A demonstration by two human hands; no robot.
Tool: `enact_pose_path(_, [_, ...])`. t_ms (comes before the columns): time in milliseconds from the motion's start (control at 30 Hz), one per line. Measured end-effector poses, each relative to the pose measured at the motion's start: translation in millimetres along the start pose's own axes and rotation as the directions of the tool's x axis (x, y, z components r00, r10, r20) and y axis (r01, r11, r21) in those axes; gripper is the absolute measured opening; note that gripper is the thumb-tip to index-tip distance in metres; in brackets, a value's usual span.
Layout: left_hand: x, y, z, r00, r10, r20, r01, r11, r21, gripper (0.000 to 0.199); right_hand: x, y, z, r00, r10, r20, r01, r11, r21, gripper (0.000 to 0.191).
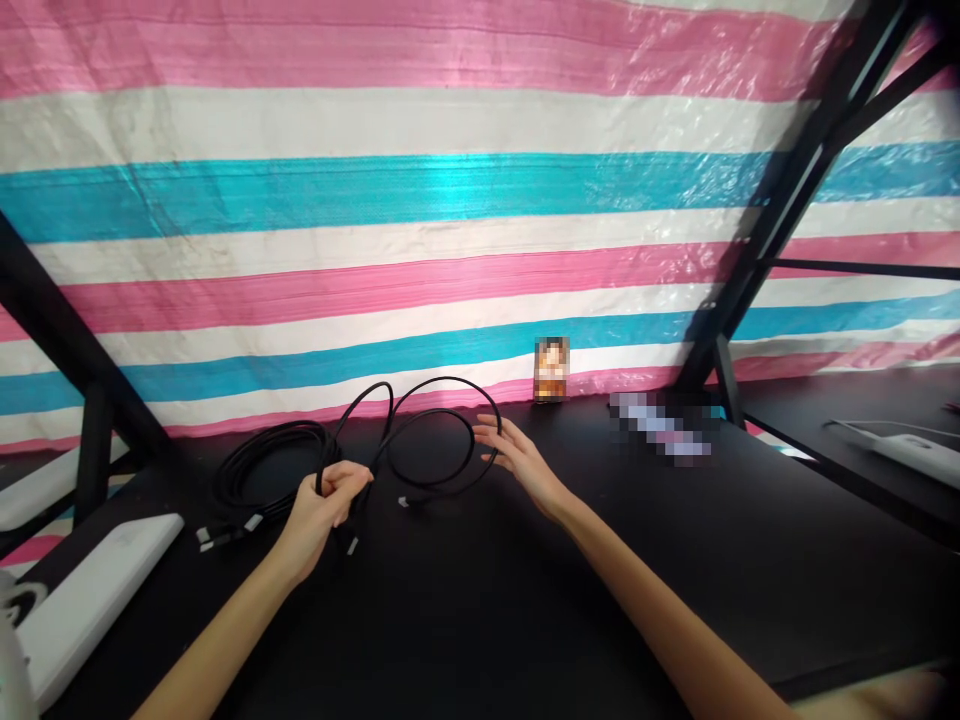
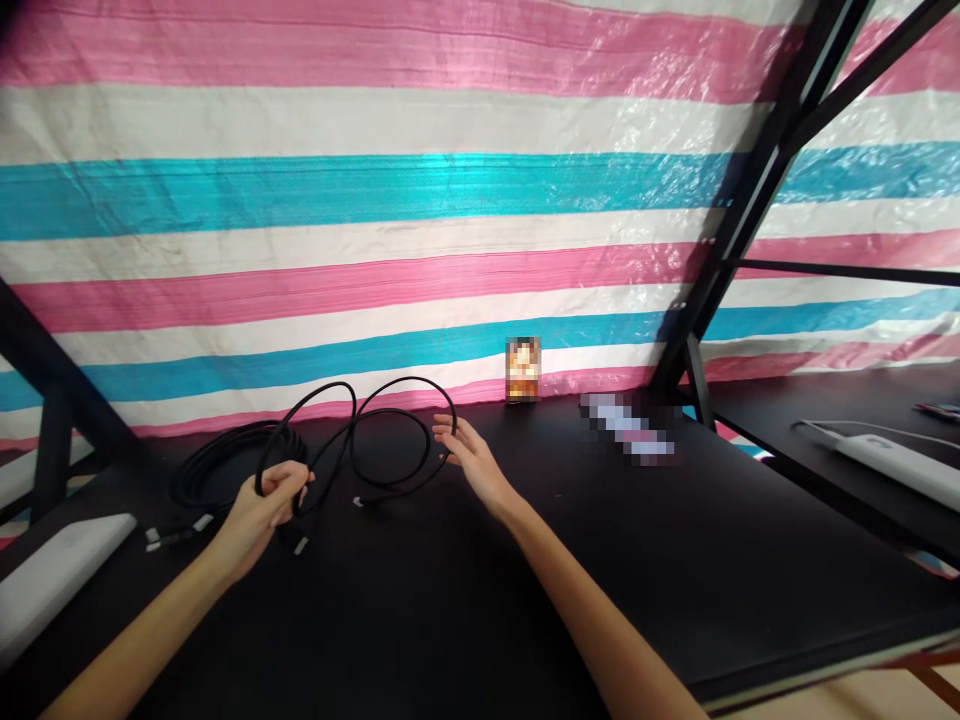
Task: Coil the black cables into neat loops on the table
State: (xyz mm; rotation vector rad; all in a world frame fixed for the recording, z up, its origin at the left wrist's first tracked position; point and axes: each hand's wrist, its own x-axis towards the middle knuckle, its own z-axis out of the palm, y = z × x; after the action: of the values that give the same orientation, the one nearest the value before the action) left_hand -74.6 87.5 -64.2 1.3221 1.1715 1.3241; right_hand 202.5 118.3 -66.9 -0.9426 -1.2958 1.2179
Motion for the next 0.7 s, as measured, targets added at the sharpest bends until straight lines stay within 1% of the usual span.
enact_pose_path(67, [-4, 1, 4.6, 0.997, -0.019, 0.079, 0.017, 1.0, 0.016, 0.039, -1, 4, 8, 0.999, -0.024, 0.04, 0.024, 1.0, 0.0, 0.036])
enact_pose_path(167, [-11, 6, 11.4, 0.976, -0.056, 0.21, 0.047, 0.998, 0.05, 0.038, -1, 10, 13, 0.995, -0.087, 0.045, 0.087, 0.996, 0.014, 0.048])
enact_pose_path(233, [-15, 10, 15.2, 0.95, -0.081, 0.3, 0.065, 0.996, 0.065, 0.038, 0, 13, 13, 0.992, -0.119, 0.035, 0.118, 0.993, 0.015, 0.054])
enact_pose_path(300, [-19, 13, 17.9, 0.92, -0.105, 0.377, 0.083, 0.994, 0.075, 0.039, 0, 13, 12, 0.988, -0.148, 0.043, 0.147, 0.989, 0.015, 0.056])
enact_pose_path(400, [-22, 14, 18.8, 0.881, -0.132, 0.454, 0.106, 0.991, 0.082, 0.04, -2, 9, 13, 0.974, -0.216, 0.072, 0.214, 0.976, 0.027, 0.05])
enact_pose_path(500, [-24, 10, 17.4, 0.865, -0.123, 0.487, 0.105, 0.992, 0.063, 0.045, -7, 0, 17, 0.961, -0.257, 0.101, 0.257, 0.966, 0.015, 0.039])
enact_pose_path(567, [-24, 8, 16.6, 0.872, -0.102, 0.478, 0.094, 0.995, 0.041, 0.046, -11, -5, 19, 0.96, -0.258, 0.11, 0.261, 0.965, -0.022, 0.033])
enact_pose_path(633, [-23, 8, 16.1, 0.894, -0.072, 0.442, 0.074, 0.997, 0.012, 0.047, -14, -9, 19, 0.965, -0.235, 0.119, 0.242, 0.969, -0.046, 0.03])
enact_pose_path(700, [-21, 11, 15.1, 0.935, -0.027, 0.353, 0.042, 0.998, -0.035, 0.046, -16, -12, 20, 0.972, -0.19, 0.136, 0.195, 0.981, -0.023, 0.026])
